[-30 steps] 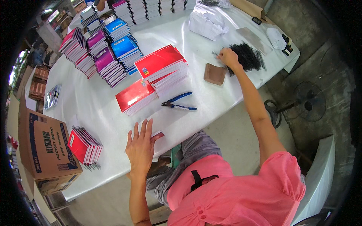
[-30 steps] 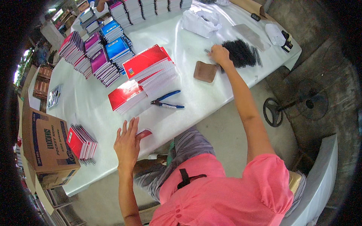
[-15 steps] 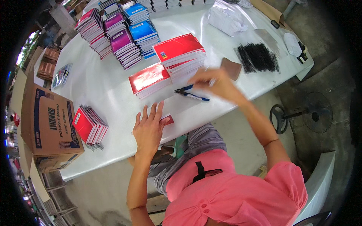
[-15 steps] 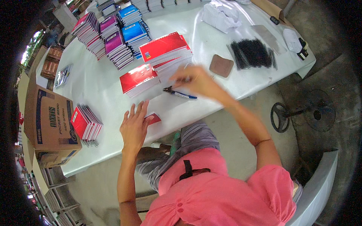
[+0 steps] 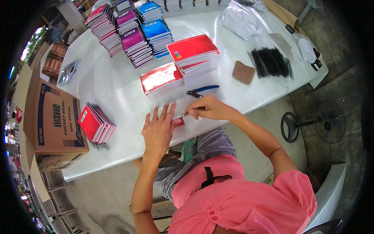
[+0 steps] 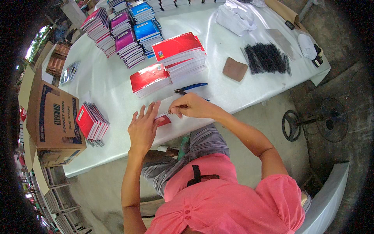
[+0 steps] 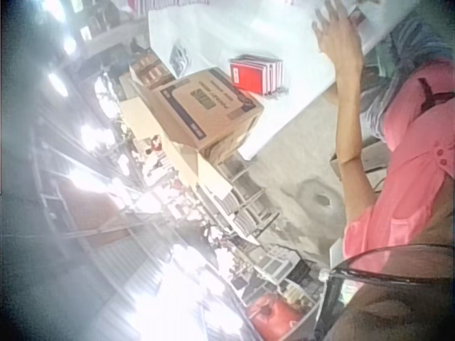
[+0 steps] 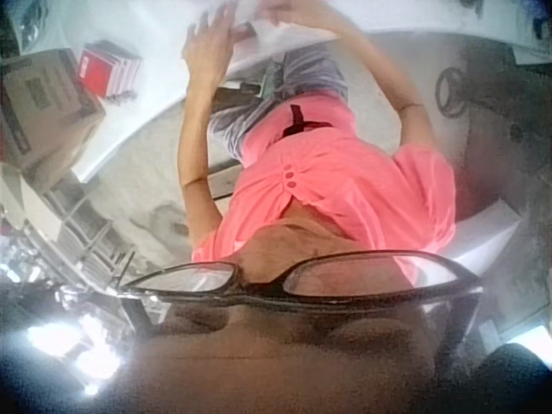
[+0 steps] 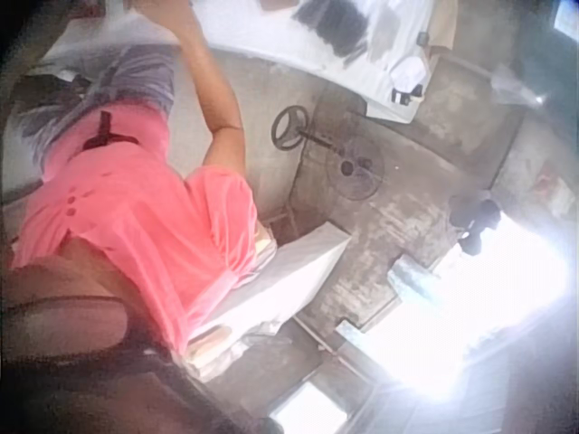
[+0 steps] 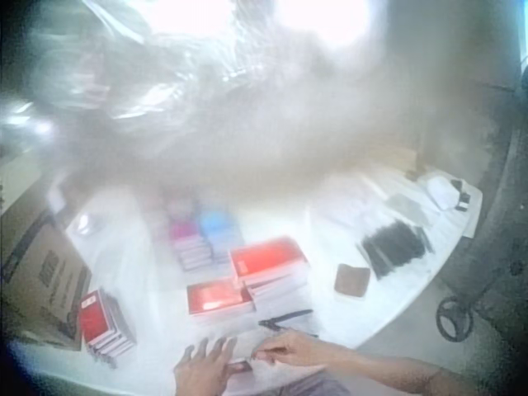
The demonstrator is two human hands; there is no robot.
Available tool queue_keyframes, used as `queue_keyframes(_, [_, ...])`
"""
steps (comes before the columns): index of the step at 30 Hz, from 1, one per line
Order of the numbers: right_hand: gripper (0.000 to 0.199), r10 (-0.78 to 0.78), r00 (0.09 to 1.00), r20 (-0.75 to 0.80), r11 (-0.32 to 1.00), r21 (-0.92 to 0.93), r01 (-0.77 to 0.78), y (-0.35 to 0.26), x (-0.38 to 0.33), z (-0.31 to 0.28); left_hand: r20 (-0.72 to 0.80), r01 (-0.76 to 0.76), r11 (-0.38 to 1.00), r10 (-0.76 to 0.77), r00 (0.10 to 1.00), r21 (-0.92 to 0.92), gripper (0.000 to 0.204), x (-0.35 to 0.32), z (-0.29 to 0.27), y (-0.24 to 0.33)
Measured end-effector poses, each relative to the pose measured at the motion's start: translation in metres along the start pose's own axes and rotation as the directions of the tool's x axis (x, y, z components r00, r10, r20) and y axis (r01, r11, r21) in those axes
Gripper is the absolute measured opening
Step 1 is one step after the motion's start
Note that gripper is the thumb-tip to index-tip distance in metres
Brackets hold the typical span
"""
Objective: The person assembles spiral notebooks by inserting metal coils into pre-punched holes and using pliers to crimp the ends of the wire.
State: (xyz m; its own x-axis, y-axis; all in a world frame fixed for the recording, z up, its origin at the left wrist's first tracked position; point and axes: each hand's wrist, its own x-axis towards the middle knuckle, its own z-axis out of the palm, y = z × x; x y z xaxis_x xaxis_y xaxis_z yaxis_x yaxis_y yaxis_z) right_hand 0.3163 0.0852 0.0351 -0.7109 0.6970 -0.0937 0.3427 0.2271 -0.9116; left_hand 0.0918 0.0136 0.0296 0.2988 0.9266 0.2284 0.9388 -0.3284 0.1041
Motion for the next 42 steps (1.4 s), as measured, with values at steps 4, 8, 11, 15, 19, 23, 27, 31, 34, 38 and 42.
queue_keyframes(4, [0.017, -0.109, 0.994, -0.017, 0.991, -0.075, 0.107, -0.003, -0.001, 0.006, 0.034, -0.028, 0.995, 0.025, 0.999, 0.092, 0.056, 0.002, -0.005, 0.002])
queue_keyframes(8, [0.013, -0.318, 0.937, -0.144, 0.899, -0.359, 0.25, -0.006, -0.003, 0.013, -0.072, -0.076, 0.995, 0.071, 0.995, -0.068, 0.055, 0.006, -0.001, 0.004])
queue_keyframes(11, [0.012, -0.313, 0.94, -0.134, 0.861, -0.457, 0.221, -0.024, -0.003, 0.019, -0.018, -0.065, 0.966, 0.062, 0.998, -0.25, 0.053, 0.006, -0.001, 0.0])
queue_keyframes(15, [0.011, -0.3, 0.952, -0.069, 0.774, -0.6, 0.201, -0.021, -0.004, 0.02, 0.062, -0.038, 0.966, 0.056, 0.996, -0.258, 0.051, 0.008, -0.005, 0.0])
queue_keyframes(19, [0.01, -0.199, 0.98, -0.017, 0.839, -0.519, 0.162, -0.018, -0.007, 0.011, 0.151, -0.055, 0.983, 0.082, 0.985, -0.173, 0.048, 0.009, -0.011, 0.0])
queue_keyframes(23, [0.03, -0.297, 0.91, -0.289, 0.76, -0.648, 0.042, 0.032, -0.028, -0.085, 0.31, -0.076, 0.979, 0.134, 0.941, -0.191, 0.049, 0.01, -0.028, 0.002])
queue_keyframes(27, [0.045, -0.087, 0.863, -0.498, 0.364, -0.822, -0.438, 0.076, -0.057, -0.149, 0.26, -0.15, 0.965, 0.205, 0.944, -0.215, 0.055, 0.004, -0.019, -0.004])
queue_keyframes(31, [0.049, 0.089, 0.895, -0.438, 0.735, -0.577, -0.356, 0.086, -0.056, -0.17, -0.003, -0.268, 0.943, 0.274, 0.962, 0.196, 0.063, -0.002, -0.02, -0.016])
queue_keyframes(34, [0.055, 0.116, 0.865, -0.488, 0.759, -0.519, -0.394, 0.069, -0.055, -0.165, -0.06, -0.211, 0.975, 0.215, 0.975, 0.075, 0.066, -0.012, -0.013, -0.035])
queue_keyframes(38, [0.062, -0.019, 0.974, -0.227, 0.997, 0.064, 0.035, 0.028, -0.058, -0.136, 0.261, -0.056, 0.99, 0.088, 0.961, -0.129, 0.064, -0.02, -0.028, -0.039])
queue_keyframes(42, [0.06, -0.073, 0.946, 0.315, 0.992, 0.125, 0.035, -0.003, 0.01, -0.064, 0.234, -0.125, 0.978, 0.163, 0.958, -0.168, 0.064, -0.017, -0.024, -0.047])
